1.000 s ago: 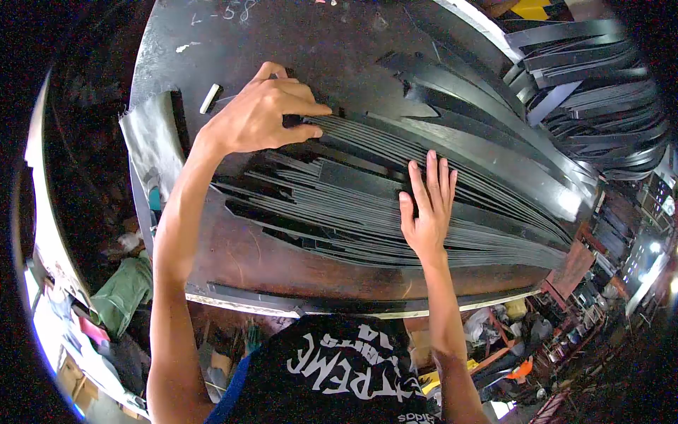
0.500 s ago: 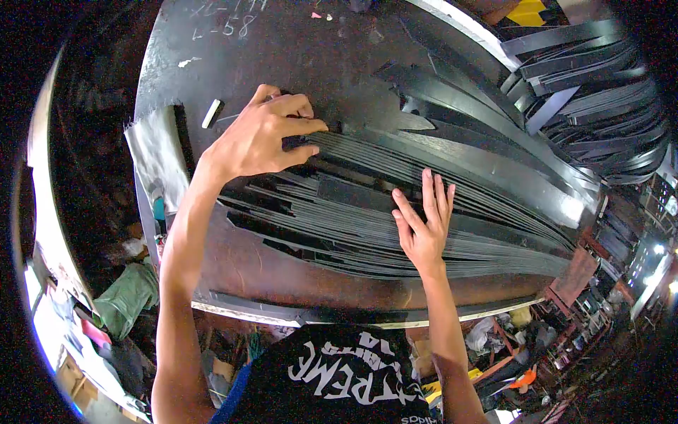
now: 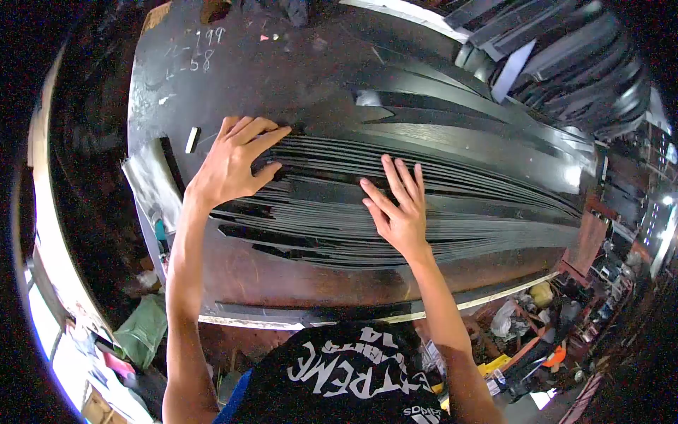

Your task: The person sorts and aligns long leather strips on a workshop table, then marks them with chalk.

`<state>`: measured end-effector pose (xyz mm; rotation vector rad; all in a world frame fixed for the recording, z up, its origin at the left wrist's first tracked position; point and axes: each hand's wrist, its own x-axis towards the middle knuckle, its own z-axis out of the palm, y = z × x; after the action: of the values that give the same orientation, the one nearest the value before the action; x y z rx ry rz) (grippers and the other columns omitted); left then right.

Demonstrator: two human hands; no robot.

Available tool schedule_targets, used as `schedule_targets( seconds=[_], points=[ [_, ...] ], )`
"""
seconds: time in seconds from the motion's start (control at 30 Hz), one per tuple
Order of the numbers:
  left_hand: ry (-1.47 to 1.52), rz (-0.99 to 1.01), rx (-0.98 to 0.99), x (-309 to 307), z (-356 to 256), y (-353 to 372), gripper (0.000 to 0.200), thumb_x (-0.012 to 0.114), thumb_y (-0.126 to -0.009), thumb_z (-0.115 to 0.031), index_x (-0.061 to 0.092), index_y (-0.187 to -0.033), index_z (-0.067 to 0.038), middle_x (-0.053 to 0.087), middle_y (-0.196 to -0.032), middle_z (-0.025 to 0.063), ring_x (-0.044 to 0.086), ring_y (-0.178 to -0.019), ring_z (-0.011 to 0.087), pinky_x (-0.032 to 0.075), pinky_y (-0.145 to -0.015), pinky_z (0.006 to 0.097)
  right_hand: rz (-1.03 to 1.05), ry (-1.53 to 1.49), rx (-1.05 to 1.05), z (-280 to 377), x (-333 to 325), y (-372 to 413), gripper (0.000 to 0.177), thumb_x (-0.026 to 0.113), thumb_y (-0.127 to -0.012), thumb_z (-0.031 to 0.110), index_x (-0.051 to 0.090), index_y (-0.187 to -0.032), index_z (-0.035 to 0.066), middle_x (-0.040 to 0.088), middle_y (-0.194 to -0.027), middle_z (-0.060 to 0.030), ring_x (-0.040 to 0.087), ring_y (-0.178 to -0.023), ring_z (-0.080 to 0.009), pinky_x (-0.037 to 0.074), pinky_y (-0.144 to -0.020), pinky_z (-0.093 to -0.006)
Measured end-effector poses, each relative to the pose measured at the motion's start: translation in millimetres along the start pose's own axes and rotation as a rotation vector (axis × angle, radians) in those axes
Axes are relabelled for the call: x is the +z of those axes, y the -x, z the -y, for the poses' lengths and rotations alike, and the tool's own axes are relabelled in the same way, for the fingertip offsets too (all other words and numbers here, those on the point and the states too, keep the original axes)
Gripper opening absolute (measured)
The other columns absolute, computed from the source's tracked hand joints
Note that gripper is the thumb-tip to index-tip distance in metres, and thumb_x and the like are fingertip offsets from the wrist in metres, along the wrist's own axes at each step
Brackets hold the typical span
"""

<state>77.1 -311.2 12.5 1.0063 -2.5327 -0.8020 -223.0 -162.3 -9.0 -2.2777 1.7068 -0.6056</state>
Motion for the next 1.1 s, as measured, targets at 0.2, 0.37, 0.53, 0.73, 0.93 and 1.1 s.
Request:
schedule_targets(
  seconds=[0.2, 0.37, 0.53, 0.73, 0.93, 1.1],
  points=[
    [-0.068, 0.022, 0.033, 6.8, -7.6, -6.7, 0.053, 0.077, -0.075, -0.017, 0.062, -0.124, -0.008, 0.061, -0.112, 0.0095, 0.057, -0.104, 0.0278, 0.041, -0.095, 0.0410, -0.059, -0.072, 0.038, 4.4, -7.8, -6.4, 0.036, 0.074, -0.082, 0.017, 0.070, -0.119, 0.017, 0.051, -0.145, -0.0120, 0.047, -0.133, -0.0321, 0.026, -0.115, -0.0551],
    [-0.037, 0.116, -0.066, 9.4, -12.3, -10.1, 0.044, 0.075, -0.077, -0.018, 0.060, -0.117, -0.007, 0.061, -0.118, 0.0132, 0.055, -0.117, 0.0326, 0.041, -0.098, 0.0440, -0.059, 0.006, 0.134, -13.2, -31.9, -25.5, 0.044, 0.075, -0.081, 0.013, 0.065, -0.123, 0.011, 0.063, -0.127, -0.0067, 0.057, -0.118, -0.0276, 0.031, -0.113, -0.0506],
    [-0.040, 0.139, -0.080, 7.7, -15.4, -15.7, 0.042, 0.074, -0.076, -0.018, 0.060, -0.114, -0.006, 0.062, -0.118, 0.0144, 0.054, -0.119, 0.0334, 0.041, -0.101, 0.0453, 0.184, -0.011, 0.183, -32.4, -49.4, -38.4, 0.051, 0.080, -0.074, 0.019, 0.062, -0.120, 0.010, 0.062, -0.114, -0.0089, 0.057, -0.107, -0.0317, 0.041, -0.101, -0.0459],
    [-0.062, 0.226, -0.053, -16.1, -32.6, -22.5, 0.047, 0.074, -0.075, -0.018, 0.060, -0.118, -0.007, 0.062, -0.119, 0.0139, 0.054, -0.118, 0.0334, 0.039, -0.100, 0.0448, 0.296, -0.094, 0.115, -36.6, -64.4, -48.6, 0.042, 0.076, -0.078, 0.022, 0.061, -0.111, 0.000, 0.063, -0.110, -0.0178, 0.059, -0.108, -0.0379, 0.046, -0.093, -0.0458],
    [-0.284, 0.083, 0.149, -21.4, -125.2, -56.5, 0.053, 0.076, -0.069, -0.014, 0.058, -0.118, -0.008, 0.062, -0.115, 0.0131, 0.055, -0.114, 0.0326, 0.037, -0.099, 0.0462, 0.324, -0.257, 0.115, -44.7, -108.1, -50.0, 0.052, 0.075, -0.081, 0.031, 0.060, -0.118, -0.001, 0.062, -0.119, -0.0213, 0.058, -0.114, -0.0382, 0.046, -0.095, -0.0454],
    [-0.306, 0.068, 0.242, 3.9, -170.4, -103.7, 0.041, 0.077, -0.070, -0.015, 0.060, -0.107, -0.007, 0.066, -0.093, 0.0166, 0.063, -0.088, 0.0391, 0.049, -0.076, 0.0451, 0.228, -0.406, 0.071, -42.2, -152.3, -38.5, 0.049, 0.074, -0.081, 0.032, 0.061, -0.115, -0.001, 0.063, -0.112, -0.0231, 0.060, -0.108, -0.0381, 0.046, -0.091, -0.0455]
  ],
)
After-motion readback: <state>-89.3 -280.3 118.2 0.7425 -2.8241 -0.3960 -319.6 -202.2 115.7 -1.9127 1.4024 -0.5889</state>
